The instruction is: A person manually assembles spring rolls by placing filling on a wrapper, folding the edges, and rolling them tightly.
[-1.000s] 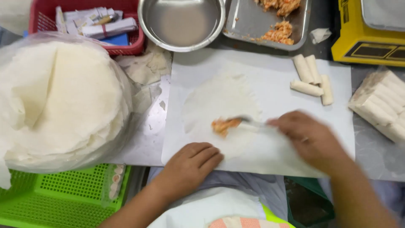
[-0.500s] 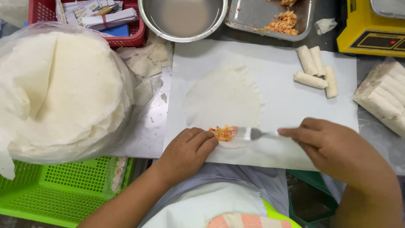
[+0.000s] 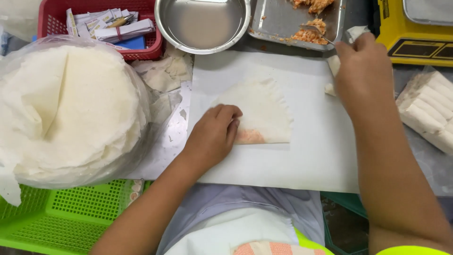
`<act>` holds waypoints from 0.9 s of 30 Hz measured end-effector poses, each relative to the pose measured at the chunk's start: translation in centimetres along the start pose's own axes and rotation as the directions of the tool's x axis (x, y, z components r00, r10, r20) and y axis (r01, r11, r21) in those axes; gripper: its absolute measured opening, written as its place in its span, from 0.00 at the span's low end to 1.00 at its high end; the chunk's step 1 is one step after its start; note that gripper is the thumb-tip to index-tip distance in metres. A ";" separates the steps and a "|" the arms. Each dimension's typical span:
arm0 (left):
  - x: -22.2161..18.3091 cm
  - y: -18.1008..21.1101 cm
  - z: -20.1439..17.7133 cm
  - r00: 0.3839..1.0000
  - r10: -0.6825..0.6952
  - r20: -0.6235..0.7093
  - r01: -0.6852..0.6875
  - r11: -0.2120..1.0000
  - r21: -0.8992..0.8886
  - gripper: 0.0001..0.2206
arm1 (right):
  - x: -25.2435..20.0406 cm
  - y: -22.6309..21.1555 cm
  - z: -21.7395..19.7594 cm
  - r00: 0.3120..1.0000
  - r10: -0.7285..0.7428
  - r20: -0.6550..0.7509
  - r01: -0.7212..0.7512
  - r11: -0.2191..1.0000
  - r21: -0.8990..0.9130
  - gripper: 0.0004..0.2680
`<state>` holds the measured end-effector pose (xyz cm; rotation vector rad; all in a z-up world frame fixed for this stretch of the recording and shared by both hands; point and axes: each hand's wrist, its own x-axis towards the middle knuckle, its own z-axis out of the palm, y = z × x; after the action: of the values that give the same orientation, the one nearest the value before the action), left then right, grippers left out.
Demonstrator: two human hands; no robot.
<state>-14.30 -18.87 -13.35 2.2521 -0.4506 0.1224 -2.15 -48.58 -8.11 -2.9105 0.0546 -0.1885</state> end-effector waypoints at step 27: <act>-1.0 2.1 -2.9 0.899 -0.006 0.437 -0.170 0.917 0.361 0.11 | -14.1 -5.1 3.7 0.756 -0.595 0.271 0.585 0.801 0.127 0.08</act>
<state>-15.82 -17.72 -10.16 2.6623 -0.8218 -0.2760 -15.49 -42.08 -12.24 -2.7789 -0.9221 0.1569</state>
